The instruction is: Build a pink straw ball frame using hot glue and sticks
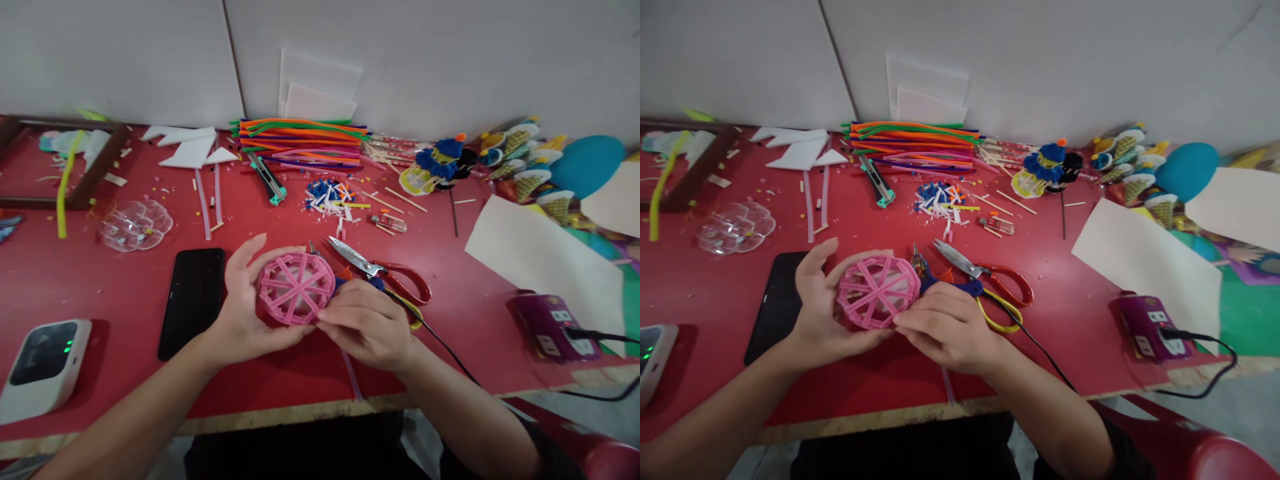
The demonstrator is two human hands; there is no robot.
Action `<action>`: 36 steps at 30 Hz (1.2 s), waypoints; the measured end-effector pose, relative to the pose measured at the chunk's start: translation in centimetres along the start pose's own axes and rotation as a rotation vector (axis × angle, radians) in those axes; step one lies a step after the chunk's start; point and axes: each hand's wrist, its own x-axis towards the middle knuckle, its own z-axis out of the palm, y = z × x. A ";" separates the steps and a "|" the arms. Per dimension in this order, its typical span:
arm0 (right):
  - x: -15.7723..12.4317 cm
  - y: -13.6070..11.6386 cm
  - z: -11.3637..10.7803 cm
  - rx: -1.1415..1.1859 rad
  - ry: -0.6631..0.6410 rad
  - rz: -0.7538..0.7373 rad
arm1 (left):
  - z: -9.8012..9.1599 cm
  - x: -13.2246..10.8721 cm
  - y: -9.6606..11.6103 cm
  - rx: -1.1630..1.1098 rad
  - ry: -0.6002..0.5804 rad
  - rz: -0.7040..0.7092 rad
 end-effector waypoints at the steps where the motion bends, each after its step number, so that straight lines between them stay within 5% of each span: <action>1: 0.0 0.0 0.0 -0.006 0.018 0.005 | 0.0 0.1 0.1 -0.036 -0.024 0.004; 6: 0.1 0.0 0.2 -0.023 0.070 -0.003 | -0.1 0.5 0.2 -0.134 -0.032 0.079; 20: 0.1 -0.1 -0.7 -0.055 0.102 0.129 | -0.5 0.1 0.1 0.028 -0.032 0.165; 28: -0.5 0.0 -0.3 0.024 0.106 0.184 | -0.1 -0.2 0.8 0.005 0.109 0.080; 36: -1.5 0.2 -0.1 0.129 0.069 0.355 | -0.4 -0.6 0.5 -0.021 0.059 0.033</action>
